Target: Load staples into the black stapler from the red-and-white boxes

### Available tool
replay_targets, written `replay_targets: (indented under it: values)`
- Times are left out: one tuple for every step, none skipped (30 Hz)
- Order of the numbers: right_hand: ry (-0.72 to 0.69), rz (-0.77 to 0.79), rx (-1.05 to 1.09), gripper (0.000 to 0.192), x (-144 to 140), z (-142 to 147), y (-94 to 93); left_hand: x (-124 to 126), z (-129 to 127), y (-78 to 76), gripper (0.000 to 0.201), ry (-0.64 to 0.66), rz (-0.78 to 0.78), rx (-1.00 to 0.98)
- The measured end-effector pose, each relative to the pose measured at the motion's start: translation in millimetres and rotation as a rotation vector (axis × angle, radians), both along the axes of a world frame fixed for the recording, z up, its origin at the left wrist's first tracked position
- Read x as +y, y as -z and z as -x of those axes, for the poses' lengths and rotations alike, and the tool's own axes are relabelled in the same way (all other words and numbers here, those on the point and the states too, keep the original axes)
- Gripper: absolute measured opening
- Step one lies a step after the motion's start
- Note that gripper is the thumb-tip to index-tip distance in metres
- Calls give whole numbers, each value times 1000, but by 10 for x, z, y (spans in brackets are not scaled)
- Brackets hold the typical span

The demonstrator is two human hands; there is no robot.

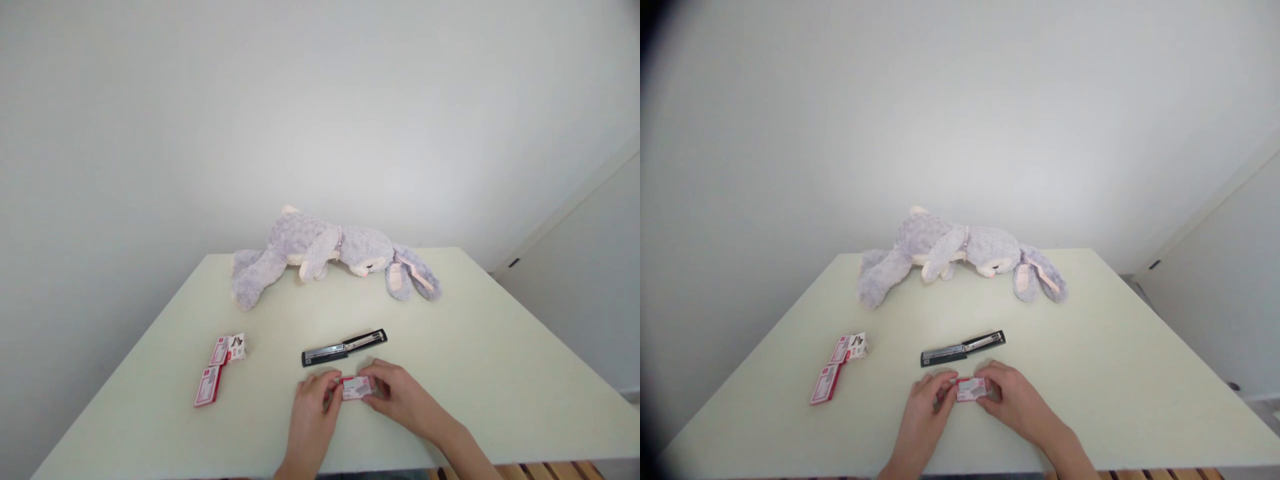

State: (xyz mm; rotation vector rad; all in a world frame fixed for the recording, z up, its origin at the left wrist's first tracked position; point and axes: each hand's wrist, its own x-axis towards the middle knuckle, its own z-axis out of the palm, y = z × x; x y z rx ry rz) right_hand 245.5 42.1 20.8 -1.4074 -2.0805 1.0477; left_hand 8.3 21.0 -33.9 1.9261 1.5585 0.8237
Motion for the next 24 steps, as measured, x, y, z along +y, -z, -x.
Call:
replay_targets:
  values:
    - [5, -3, -14, 22, 12, 29, -13, -8, 0, -5, 22, -7, -1, -14]
    - [15, -8, -32, 22, 25, 53, -19, -8, 22, -13, 22, -27, -15, -27]
    - [27, -12, -50, 24, 38, 77, -21, 5, 67, -24, 22, -61, -45, -32]
    - [34, -15, -67, 28, 54, 102, -19, 33, 128, -38, 22, -108, -88, -26]
    - [34, -20, -82, 30, 72, 131, -15, 77, 200, -53, 24, -161, -137, -4]
    - [25, -26, -99, 30, 93, 167, -12, 137, 273, -68, 29, -210, -180, 32]
    - [9, -32, -119, 28, 117, 209, -10, 207, 340, -81, 36, -234, -201, 75]
    - [-12, -40, -146, 23, 144, 257, -11, 280, 394, -91, 43, -231, -200, 118]
    - [-31, -53, -179, 18, 173, 306, -16, 351, 431, -97, 45, -205, -182, 152]
    - [-49, -72, -210, 14, 203, 355, -26, 410, 448, -98, 42, -163, -157, 176]
    - [-65, -93, -233, 12, 233, 401, -40, 453, 447, -95, 36, -116, -136, 188]
    - [-79, -117, -242, 12, 264, 440, -57, 476, 430, -88, 30, -75, -122, 190]
    - [-89, -143, -240, 13, 294, 472, -75, 480, 402, -79, 26, -50, -117, 188]
    - [-93, -166, -233, 15, 325, 497, -94, 469, 366, -69, 25, -37, -117, 183]
    - [-95, -182, -228, 17, 355, 514, -111, 445, 329, -59, 25, -26, -116, 180]
    - [-96, -189, -232, 19, 384, 525, -124, 416, 294, -52, 25, -19, -117, 178]
    - [-99, -189, -245, 21, 411, 534, -133, 386, 266, -48, 26, -18, -118, 176]
    - [-104, -184, -264, 21, 434, 540, -136, 360, 245, -47, 26, -19, -119, 174]
    - [-109, -179, -281, 21, 454, 547, -135, 341, 233, -49, 26, -21, -120, 173]
    - [-112, -176, -294, 21, 468, 556, -131, 329, 228, -53, 26, -21, -120, 172]
    - [-114, -178, -301, 21, 477, 566, -124, 324, 229, -56, 26, -21, -118, 171]
    - [-113, -181, -305, 21, 482, 578, -116, 325, 233, -60, 26, -20, -115, 170]
    - [-115, -184, -308, 22, 482, 588, -108, 329, 239, -61, 26, -17, -112, 170]
    - [-120, -186, -311, 22, 479, 596, -100, 335, 245, -61, 26, -15, -110, 169]
